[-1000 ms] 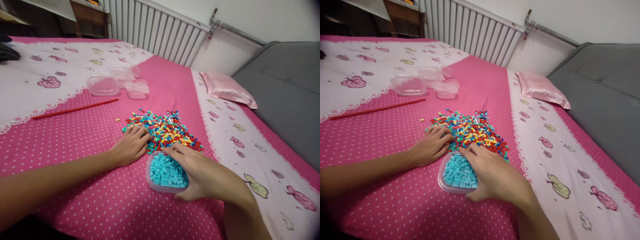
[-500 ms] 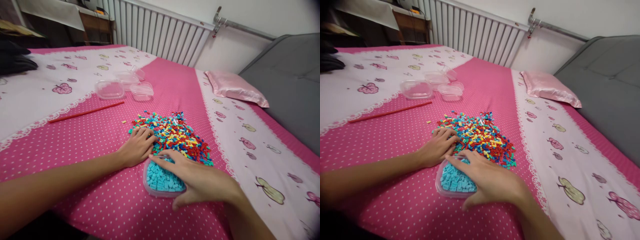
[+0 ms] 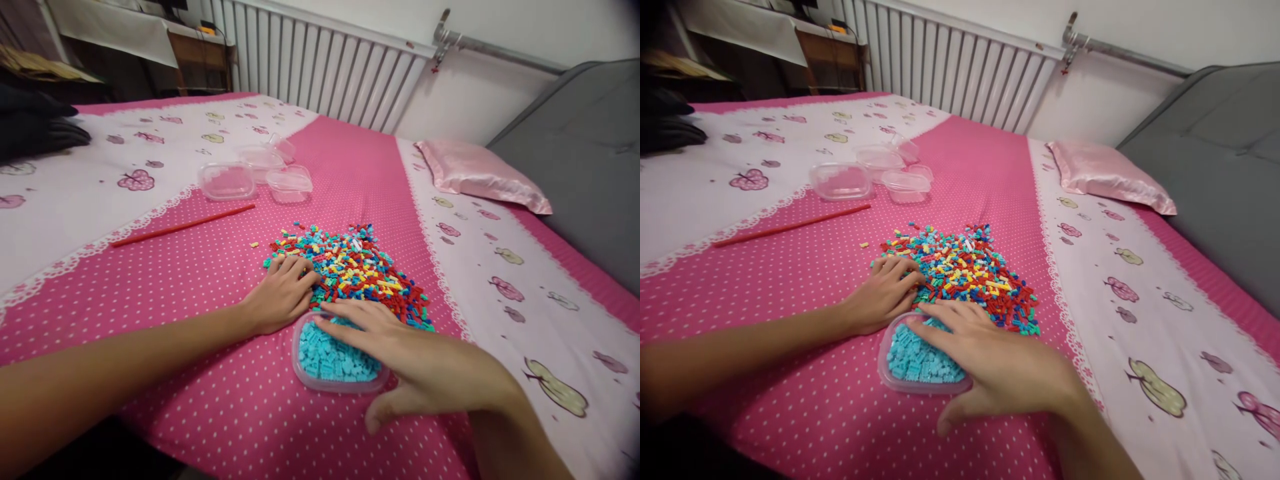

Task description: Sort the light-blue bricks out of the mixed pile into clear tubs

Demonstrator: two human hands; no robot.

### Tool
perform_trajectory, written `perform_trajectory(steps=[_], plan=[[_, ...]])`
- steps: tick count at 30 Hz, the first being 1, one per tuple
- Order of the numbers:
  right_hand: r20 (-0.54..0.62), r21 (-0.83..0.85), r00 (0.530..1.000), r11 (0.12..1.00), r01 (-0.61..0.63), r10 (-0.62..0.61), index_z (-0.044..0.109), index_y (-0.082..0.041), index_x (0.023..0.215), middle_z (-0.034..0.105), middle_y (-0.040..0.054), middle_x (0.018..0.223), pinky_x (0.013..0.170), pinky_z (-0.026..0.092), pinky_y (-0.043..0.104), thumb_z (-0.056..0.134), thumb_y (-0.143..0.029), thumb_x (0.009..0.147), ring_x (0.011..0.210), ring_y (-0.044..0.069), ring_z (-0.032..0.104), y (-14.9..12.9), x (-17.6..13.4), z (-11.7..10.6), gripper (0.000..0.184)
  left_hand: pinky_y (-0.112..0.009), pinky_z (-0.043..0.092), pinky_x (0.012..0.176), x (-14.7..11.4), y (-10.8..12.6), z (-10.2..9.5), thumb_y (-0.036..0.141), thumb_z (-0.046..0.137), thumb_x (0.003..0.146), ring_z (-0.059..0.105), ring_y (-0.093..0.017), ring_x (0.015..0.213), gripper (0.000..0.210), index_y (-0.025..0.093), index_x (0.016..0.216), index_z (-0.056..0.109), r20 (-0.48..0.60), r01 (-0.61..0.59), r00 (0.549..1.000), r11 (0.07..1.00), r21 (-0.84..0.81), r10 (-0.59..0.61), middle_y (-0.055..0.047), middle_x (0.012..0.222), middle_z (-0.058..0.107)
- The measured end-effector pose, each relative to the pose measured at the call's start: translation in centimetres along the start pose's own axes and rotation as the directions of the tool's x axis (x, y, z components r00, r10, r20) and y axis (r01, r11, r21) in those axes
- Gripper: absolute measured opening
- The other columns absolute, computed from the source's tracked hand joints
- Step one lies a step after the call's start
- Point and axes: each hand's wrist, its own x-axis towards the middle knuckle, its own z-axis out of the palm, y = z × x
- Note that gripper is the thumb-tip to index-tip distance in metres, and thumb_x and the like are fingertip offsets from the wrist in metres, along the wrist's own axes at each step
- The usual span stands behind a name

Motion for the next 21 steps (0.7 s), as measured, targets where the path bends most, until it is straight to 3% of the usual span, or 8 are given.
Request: perform_trajectory(steps=[5,9,14,21], plan=[[0.007,0.009,1.000,1.000,-0.019,0.019,0.034,-0.029,0.156,0.018,0.0099,0.168,0.122,0.023,0.057,0.081,-0.046,0.077,0.154,0.035,0.016,0.1,-0.2,-0.3,0.094,-0.041,0.035,0.093,0.1,-0.3,-1.0,0.030,0.032,0.104,0.050,-0.023,0.105,0.025,0.020,0.109,0.054,-0.062,0.101,0.992,0.985,-0.140,-0.110,-0.007,0.112,0.059],[-0.046,0.032,0.999,0.999,0.012,-0.010,0.034,-0.033,0.156,0.018,0.0087,0.168,0.121,0.027,0.056,0.080,-0.046,0.079,0.154,0.035,0.018,0.3,-0.4,-0.3,0.090,-0.043,0.030,0.095,0.5,-1.3,-2.0,0.029,0.026,0.105,0.051,-0.022,0.103,0.028,0.020,0.105,0.053,-0.134,0.237,0.956,0.956,-0.173,-0.261,-0.006,0.106,0.060],[-0.037,0.040,0.999,0.999,0.012,-0.011,0.034,-0.035,0.156,0.025,0.0070,0.166,0.120,0.031,0.053,0.075,-0.046,0.084,0.151,0.033,0.026,0.8,-0.8,-0.3,0.084,-0.044,0.030,0.092,1.3,-3.8,-3.2,0.032,0.036,0.102,0.048,-0.026,0.103,0.027,0.021,0.103,0.060,-0.137,0.297,0.941,0.950,-0.097,-0.309,-0.007,0.107,0.059],[-0.210,0.021,0.977,0.998,0.050,-0.045,0.044,-0.038,0.150,0.043,0.0032,0.156,0.117,0.040,0.046,0.062,-0.044,0.094,0.143,0.027,0.043,1.1,-1.2,-0.9,0.058,-0.048,0.034,0.093,1.0,-8.0,-3.7,0.029,0.042,0.098,0.045,-0.031,0.112,0.027,0.019,0.113,0.061,-0.150,0.392,0.913,0.918,0.061,-0.380,-0.012,0.120,0.056]])
